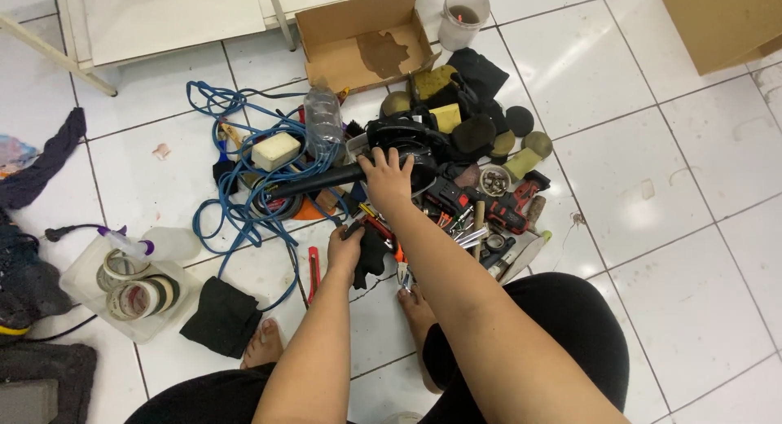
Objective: Sorting through a cluttered pile of tools, cables, and supplies on the floor and placing them into a cardboard box.
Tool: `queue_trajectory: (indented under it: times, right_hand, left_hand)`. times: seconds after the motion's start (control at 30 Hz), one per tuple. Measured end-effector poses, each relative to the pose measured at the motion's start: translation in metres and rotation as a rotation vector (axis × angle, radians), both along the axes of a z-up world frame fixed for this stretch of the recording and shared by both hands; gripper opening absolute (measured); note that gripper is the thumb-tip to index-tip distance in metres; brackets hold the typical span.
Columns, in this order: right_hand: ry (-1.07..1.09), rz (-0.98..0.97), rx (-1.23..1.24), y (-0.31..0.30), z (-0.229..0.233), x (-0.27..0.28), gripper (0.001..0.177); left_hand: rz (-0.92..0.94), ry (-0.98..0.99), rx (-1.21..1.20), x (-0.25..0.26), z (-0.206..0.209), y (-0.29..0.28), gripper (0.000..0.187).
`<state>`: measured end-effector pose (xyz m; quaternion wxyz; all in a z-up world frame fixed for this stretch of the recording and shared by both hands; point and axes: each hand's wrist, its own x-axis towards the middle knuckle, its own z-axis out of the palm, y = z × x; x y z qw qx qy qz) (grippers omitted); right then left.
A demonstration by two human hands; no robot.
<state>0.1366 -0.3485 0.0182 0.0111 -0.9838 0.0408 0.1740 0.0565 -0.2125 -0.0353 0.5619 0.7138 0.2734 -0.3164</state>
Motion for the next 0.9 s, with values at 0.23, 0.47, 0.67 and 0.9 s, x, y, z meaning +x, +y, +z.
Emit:
queue_trajectory:
  times: [0.23,0.47,0.67,0.9]
  right_hand:
    - [-0.003,-0.043,0.029,0.006,-0.016,0.009,0.052]
    - [0.044,-0.071,0.034,0.005,-0.001,0.010,0.054]
    - [-0.033,-0.125,0.140,-0.019,0.000,0.024,0.058]
    - [-0.077,-0.213,0.334,-0.029,0.048,0.022,0.060]
  left_hand:
    - [0.068,0.003,-0.003,0.003,0.033,0.007,0.073]
    - [0.176,0.015,-0.139,0.018,0.073,-0.002,0.075]
    - [0.235,0.006,-0.307,0.050,0.115,-0.014,0.073]
    - [0.216,-0.002,-0.337,0.051,0.114,-0.023,0.073]
